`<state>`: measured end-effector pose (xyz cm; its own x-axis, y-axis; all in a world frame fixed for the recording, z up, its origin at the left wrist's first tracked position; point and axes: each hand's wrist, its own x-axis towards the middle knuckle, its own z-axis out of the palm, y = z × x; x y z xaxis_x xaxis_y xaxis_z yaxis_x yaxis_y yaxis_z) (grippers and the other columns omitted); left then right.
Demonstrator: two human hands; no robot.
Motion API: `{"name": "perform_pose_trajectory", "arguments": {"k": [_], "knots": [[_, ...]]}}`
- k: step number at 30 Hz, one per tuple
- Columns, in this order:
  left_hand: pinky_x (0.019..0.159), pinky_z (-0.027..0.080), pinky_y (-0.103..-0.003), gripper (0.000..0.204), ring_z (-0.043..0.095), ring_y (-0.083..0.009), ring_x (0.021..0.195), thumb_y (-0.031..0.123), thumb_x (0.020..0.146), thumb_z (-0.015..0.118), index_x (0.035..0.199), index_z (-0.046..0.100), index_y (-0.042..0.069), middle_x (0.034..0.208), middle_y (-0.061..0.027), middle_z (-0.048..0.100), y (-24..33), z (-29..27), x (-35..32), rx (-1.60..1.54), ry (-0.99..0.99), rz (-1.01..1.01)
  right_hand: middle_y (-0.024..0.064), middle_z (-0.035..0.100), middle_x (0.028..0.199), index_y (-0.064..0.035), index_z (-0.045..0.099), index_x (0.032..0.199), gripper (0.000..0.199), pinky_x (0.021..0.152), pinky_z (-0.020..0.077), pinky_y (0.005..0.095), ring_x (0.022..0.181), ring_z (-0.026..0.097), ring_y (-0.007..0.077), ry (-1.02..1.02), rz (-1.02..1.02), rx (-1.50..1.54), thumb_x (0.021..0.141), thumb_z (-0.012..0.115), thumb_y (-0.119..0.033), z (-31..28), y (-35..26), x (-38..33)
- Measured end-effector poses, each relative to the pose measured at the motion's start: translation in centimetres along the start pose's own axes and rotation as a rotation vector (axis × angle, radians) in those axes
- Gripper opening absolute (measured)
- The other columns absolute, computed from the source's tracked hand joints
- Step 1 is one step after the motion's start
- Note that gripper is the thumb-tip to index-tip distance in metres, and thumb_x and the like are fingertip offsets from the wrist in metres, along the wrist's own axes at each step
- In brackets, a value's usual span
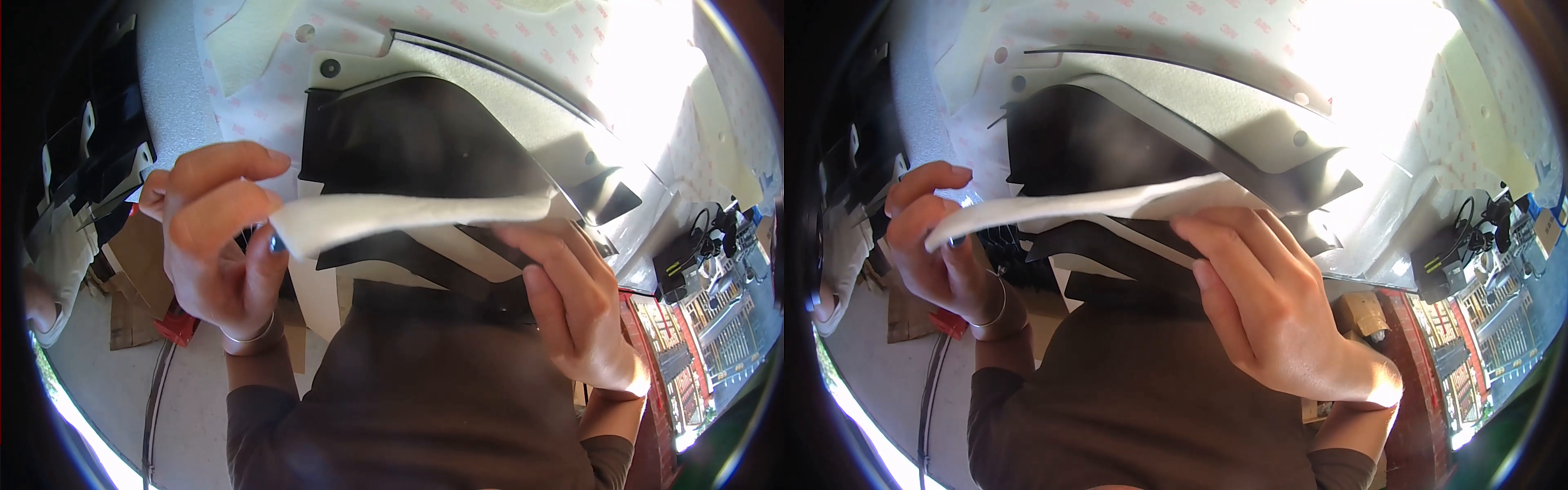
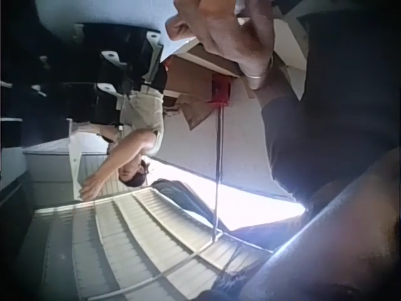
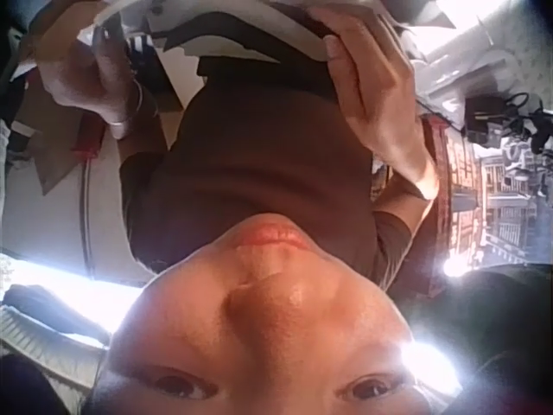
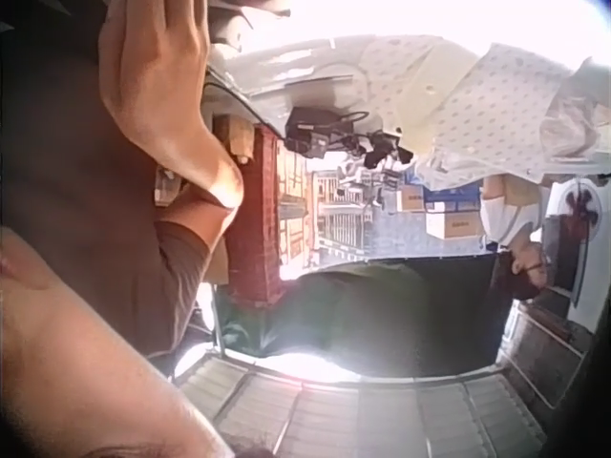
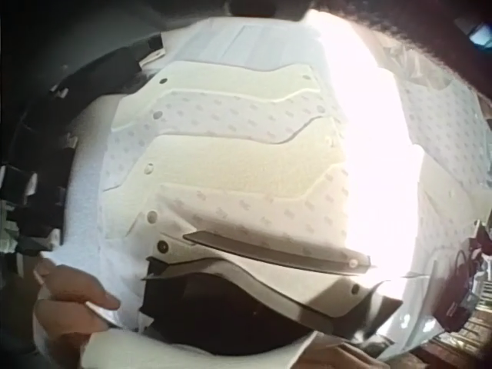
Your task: The person peels foam adhesive padding pieces from backing sheets and presses them onto black plastic components by hand.
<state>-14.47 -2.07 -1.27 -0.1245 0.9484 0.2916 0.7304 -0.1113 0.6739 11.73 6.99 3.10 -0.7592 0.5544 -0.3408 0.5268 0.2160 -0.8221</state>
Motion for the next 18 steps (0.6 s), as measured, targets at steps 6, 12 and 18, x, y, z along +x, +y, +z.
{"name": "perform_pose_trajectory", "arguments": {"k": [6, 12, 18], "knots": [[0.089, 0.026, -0.034, 0.017, 0.053, -0.0131, 0.080, 0.028, 0.088, 0.059, 0.090, 0.053, 0.013, 0.091, -0.0061, 0.065, -0.6, 0.5, 0.0, 0.101, -0.020, -0.127, 0.0216, 0.057, 0.110, 0.0037, 0.054, 0.119, 0.034, 0.087, 0.0461, 0.0419, 0.101, 0.056, 0.0396, -0.046, 0.096, -0.018, 0.085, 0.051, 0.003, 0.5, -0.6, 1.0], [0.090, 0.026, -0.034, 0.021, 0.053, -0.0149, 0.083, 0.031, 0.084, 0.060, 0.080, 0.053, 0.011, 0.090, -0.0054, 0.063, -0.5, 0.7, -0.1, 0.157, -0.018, -0.245, 0.0240, 0.060, 0.111, 0.0022, 0.056, 0.121, 0.034, 0.091, 0.0452, 0.0409, 0.104, 0.058, 0.0411, -0.064, 0.140, 0.015, 0.088, 0.048, 0.002, 0.4, -0.7, 1.7], [0.090, 0.025, -0.035, 0.022, 0.053, -0.0178, 0.087, 0.029, 0.079, 0.062, 0.076, 0.054, 0.010, 0.091, -0.0045, 0.062, -0.7, 0.8, 0.1, 0.219, -0.082, -0.320, 0.0244, 0.060, 0.112, 0.0030, 0.057, 0.120, 0.034, 0.093, 0.0443, 0.0407, 0.105, 0.058, 0.0406, -0.088, 0.173, 0.062, 0.088, 0.047, 0.002, 0.5, -0.7, 2.2]]}}
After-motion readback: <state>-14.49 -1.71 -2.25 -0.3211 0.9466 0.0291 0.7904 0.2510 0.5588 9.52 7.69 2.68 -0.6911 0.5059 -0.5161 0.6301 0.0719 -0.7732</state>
